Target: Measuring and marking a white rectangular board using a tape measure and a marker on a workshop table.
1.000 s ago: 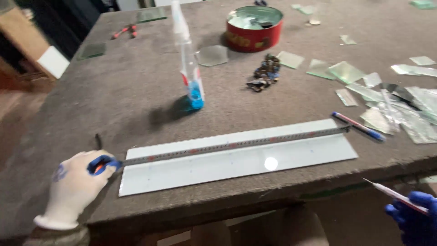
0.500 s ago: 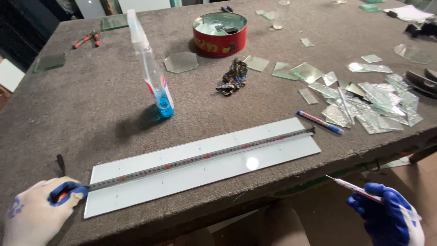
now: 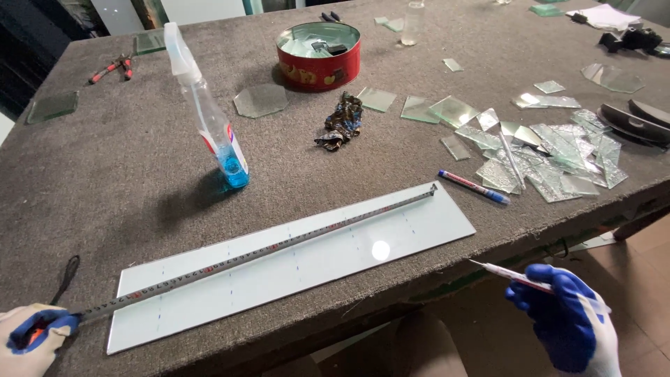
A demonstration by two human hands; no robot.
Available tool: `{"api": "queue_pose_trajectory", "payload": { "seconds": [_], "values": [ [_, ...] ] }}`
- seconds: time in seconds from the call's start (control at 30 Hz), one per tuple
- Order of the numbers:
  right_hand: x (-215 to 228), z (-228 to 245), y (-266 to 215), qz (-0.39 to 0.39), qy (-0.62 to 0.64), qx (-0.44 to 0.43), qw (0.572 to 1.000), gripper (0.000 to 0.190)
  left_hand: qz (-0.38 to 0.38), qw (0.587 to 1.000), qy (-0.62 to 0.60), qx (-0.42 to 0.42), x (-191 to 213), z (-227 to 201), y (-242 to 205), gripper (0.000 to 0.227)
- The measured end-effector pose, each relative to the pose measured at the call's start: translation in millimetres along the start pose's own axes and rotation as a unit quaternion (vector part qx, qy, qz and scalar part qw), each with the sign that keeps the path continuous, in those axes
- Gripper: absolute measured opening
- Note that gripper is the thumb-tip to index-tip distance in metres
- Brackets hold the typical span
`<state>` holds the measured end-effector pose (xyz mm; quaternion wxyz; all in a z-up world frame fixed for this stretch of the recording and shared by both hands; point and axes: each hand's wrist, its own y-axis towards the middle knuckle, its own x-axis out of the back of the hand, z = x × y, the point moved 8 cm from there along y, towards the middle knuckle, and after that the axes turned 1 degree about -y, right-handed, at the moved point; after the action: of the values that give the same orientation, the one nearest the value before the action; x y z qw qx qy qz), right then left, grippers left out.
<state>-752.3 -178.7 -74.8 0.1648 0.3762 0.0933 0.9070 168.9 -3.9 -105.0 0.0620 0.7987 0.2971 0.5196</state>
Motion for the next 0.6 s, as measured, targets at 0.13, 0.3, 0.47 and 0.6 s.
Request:
{"api": "queue_pose_trajectory", "payload": {
  "seconds": [0.13,0.3,0.47,0.6],
  "values": [
    [-34.1,-17.4,3.3,0.072,0.477,-0.136,0.865,0.043,0.013,0.999,0.046,0.013,-14.5,3.1,4.7,0.023],
    [-37.4,14.3,1.5,0.065,0.487,-0.09,0.866,0.048,0.044,0.993,0.103,0.039,-29.8,-17.3,17.6,0.026],
    [-26.6,28.7,8.4,0.074,0.419,-0.12,0.897,0.048,0.016,0.999,0.046,-0.003,-24.8,-23.7,17.2,0.024],
    [-18.8,68.9,30.4,0.087,0.414,-0.061,0.904,0.051,0.024,0.999,0.045,0.017,-27.4,-5.2,12.0,0.019]
  ]
}}
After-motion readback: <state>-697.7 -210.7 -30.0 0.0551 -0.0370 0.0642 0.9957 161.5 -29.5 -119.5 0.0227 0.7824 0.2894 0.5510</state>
